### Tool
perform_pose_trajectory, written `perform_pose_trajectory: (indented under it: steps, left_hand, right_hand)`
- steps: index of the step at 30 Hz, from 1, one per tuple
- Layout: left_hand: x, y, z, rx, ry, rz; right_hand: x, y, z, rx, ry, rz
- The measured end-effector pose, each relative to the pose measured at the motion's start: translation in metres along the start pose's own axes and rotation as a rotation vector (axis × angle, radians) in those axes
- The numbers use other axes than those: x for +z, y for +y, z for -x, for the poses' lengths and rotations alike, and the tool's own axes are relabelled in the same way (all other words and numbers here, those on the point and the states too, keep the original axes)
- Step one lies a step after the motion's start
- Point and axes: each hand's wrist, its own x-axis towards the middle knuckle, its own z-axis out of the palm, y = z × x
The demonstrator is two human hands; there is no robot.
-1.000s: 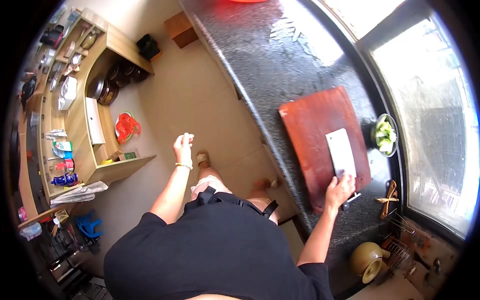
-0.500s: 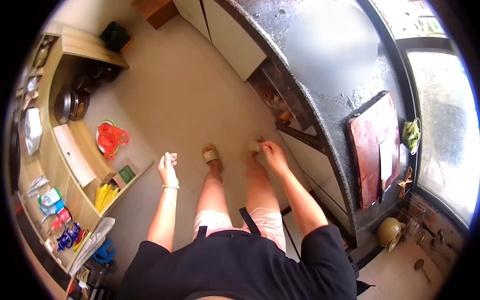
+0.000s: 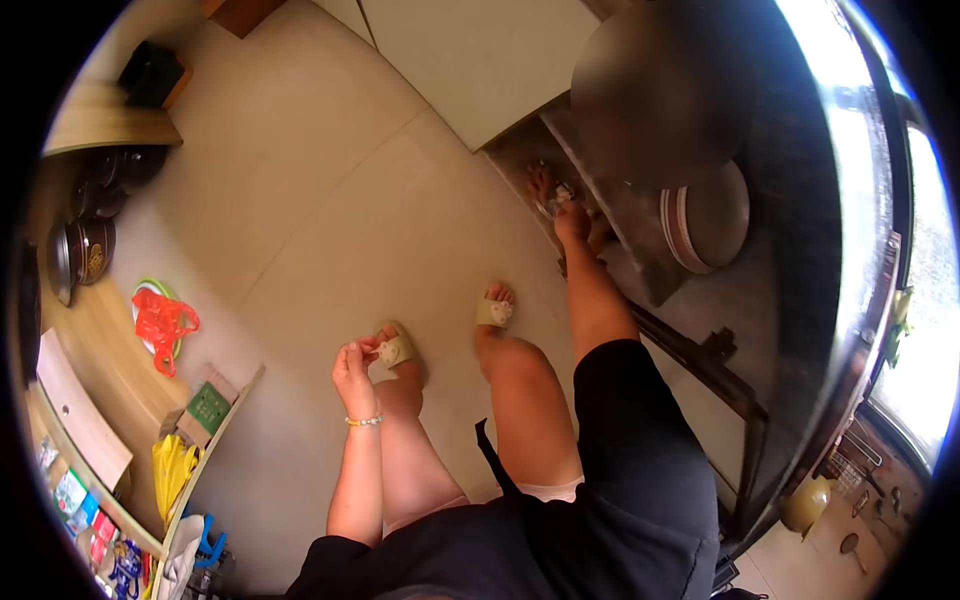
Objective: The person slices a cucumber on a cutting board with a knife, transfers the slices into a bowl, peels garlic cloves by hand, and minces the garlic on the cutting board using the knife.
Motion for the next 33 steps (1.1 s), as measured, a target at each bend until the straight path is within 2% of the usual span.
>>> perform_pose_trajectory:
  steps: [2, 8, 11, 14, 17, 18, 21, 22, 24, 25, 27, 28, 30, 33]
  left_hand:
    - [0.012, -0.011, -0.025, 0.022, -0.056, -0.041]
    - [0.045, -0.012, -0.076, 0.087, -0.137, -0.079]
    - [0.055, -0.023, -0.098, 0.208, -0.205, -0.136]
    - [0.072, -0.038, -0.119, 0.263, -0.306, -0.100]
    - [0.105, -0.044, -0.131, 0.319, -0.427, -0.140]
    - [0.120, -0.041, -0.129, 0.332, -0.473, -0.187]
    - [0.167, -0.066, -0.141, 0.440, -0.670, -0.310]
    - [0.183, -0.074, -0.143, 0.489, -0.751, -0.388]
    - [0.222, -0.097, -0.140, 0.522, -0.768, -0.205]
    - [0.236, -0.103, -0.137, 0.533, -0.775, -0.114]
    - [0.249, -0.090, -0.121, 0.227, -0.889, 0.022]
    - [0.250, -0.085, -0.114, 0.067, -0.936, 0.088]
    - [0.246, -0.088, -0.118, -0.027, -1.023, 0.046]
    - [0.237, -0.090, -0.116, -0.096, -1.016, -0.009]
  right_hand:
    - [0.014, -0.002, -0.025, -0.074, 0.121, -0.041]
    - [0.039, 0.008, -0.077, -0.043, 0.224, 0.009]
    - [0.041, 0.015, -0.087, -0.036, 0.175, -0.007]
    - [0.037, 0.018, -0.074, -0.186, 0.120, 0.050]
    - [0.045, 0.020, -0.053, -0.267, 0.401, -0.176]
    - [0.050, 0.017, -0.047, -0.345, 0.626, -0.240]
    - [0.038, 0.007, -0.009, -0.456, 0.852, -0.280]
    - [0.042, 0.007, -0.007, -0.514, 0.725, -0.481]
    - [0.054, 0.010, -0.006, -0.628, 0.450, -0.868]
    - [0.047, 0.005, 0.012, -0.590, 0.320, -0.898]
    - [0.013, -0.013, 0.074, -0.511, 0.052, -0.951]
    - [0.005, -0.013, 0.087, -0.543, -0.014, -0.987]
    - [-0.006, -0.013, 0.106, -0.606, -0.153, -1.052]
    - [-0.016, -0.013, 0.127, -0.601, -0.143, -0.879]
